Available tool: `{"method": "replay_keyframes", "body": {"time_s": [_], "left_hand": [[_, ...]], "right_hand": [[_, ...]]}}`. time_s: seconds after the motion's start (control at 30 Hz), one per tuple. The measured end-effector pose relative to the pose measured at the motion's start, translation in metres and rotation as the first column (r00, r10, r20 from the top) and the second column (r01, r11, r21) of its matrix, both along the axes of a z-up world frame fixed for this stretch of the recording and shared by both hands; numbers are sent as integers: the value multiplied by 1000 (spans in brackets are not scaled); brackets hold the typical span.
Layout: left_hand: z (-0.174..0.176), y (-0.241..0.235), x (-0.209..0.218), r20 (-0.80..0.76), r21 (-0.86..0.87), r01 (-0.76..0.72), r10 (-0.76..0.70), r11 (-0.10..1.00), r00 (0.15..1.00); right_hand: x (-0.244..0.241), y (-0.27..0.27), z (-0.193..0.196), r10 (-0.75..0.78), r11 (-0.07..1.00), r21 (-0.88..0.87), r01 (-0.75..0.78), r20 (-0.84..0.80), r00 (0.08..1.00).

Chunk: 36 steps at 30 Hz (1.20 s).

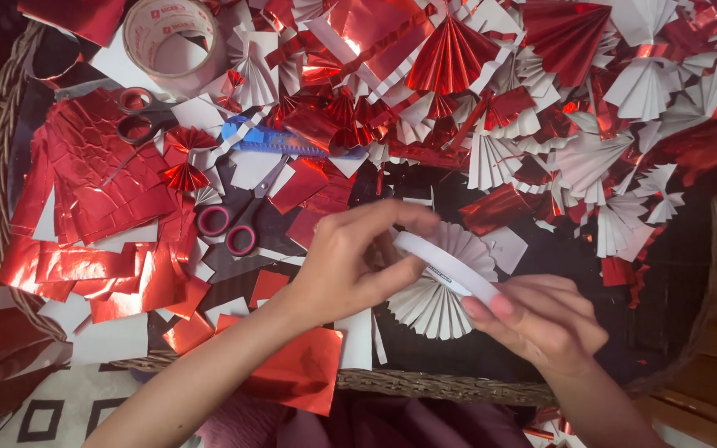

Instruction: Assembling decorative paper fans by joining folded segments with double-sided tape.

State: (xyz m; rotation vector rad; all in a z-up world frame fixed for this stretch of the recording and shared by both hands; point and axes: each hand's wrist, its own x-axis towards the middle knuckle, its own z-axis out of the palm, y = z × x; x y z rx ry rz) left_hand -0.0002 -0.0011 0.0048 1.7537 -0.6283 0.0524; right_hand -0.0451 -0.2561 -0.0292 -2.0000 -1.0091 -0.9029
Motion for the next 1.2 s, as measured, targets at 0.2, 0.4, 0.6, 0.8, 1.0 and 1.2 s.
{"method": "replay_keyframes", "body": {"time_s": [0.2, 0.4, 0.6, 0.8, 1.0, 1.2], "left_hand": [[-21, 1, -2, 237, 183, -2, -42, 983, 970], [-31, -7, 1, 197, 101, -24, 4, 995, 980], [-28, -6, 2, 206, 120, -24, -2, 992, 979], [-25, -4, 3, 210, 135, -15, -14, 991, 978], [-34, -7, 3, 198, 107, -9, -13, 994, 980], [-34, -3, 3, 204, 128, -9, -17, 992, 979]], "right_hand": [[2, 2, -8, -103, 994, 52, 100, 49, 993], [9, 4, 4, -70, 995, 79, 63, 83, 994], [5, 4, -11, 69, 968, 247, -40, -110, 992], [9, 5, -2, -134, 986, 110, 122, 102, 986], [8, 8, 7, -103, 984, 149, 99, 17, 995], [3, 11, -3, -80, 961, 259, 92, -58, 995]]}}
